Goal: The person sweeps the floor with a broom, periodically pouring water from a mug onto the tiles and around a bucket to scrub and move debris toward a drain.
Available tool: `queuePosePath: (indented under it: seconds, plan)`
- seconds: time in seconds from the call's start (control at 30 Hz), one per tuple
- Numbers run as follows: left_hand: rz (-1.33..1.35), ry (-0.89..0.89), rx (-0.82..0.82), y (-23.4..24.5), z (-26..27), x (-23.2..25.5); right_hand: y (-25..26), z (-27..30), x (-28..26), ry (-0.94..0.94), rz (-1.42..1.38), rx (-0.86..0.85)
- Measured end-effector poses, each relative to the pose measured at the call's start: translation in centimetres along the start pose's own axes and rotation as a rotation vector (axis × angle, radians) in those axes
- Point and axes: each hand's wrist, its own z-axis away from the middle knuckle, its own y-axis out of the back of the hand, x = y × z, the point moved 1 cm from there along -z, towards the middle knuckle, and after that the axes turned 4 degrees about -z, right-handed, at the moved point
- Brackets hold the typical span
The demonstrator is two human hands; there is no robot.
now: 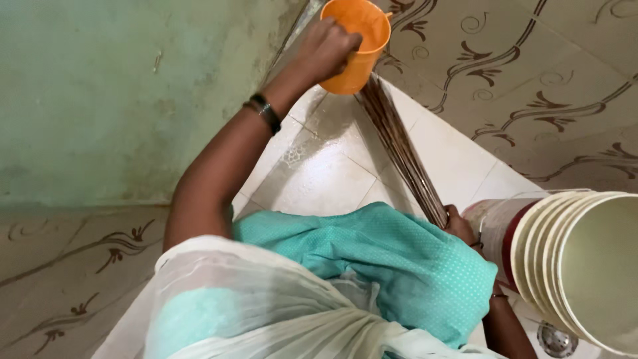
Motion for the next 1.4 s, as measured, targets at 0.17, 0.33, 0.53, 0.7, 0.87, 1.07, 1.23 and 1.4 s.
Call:
queuePosePath:
  seconds: [0.17, 0.33, 0.53, 0.7, 0.87, 1.07, 1.23, 1.4]
  plan:
    - [-0.023, -0.059, 0.207, 3.4, 5.6, 1.4, 2.5, -1.9, -6.3, 0.04, -0.056, 0.155]
    - [0.015, -0.011, 0.104, 2.0, 11.4, 2.1, 4.5, -8.2, -10.9, 0.289, 0.001, 0.409]
    - [0.04, 0.06, 0.081, 1.5, 16.4, 3.3, 1.2, -21.0, -12.5, 0.062, 0.395, 0.339]
    - [0.082, 0.103, 0.118, 1.5, 18.1, 3.7, -2.2, -23.6, -11.4, 0.106, 0.508, 0.235]
    - [0.141, 0.144, 0.113, 1.9, 19.5, 5.2, 0.2, -20.3, -9.3, 0.095, 0.487, 0.337]
    - [0.189, 0.165, 0.081, 2.9, 20.5, 6.0, -1.5, -21.3, -8.4, 0.062, 0.585, 0.216]
    - [0.195, 0.176, 0.054, 4.3, 21.4, 7.0, 0.3, -20.5, -8.9, 0.143, 0.368, 0.495]
    - [0.201, 0.166, 0.062, 4.3, 21.1, 7.0, -1.7, -24.0, -8.5, 0.06, 0.62, 0.266]
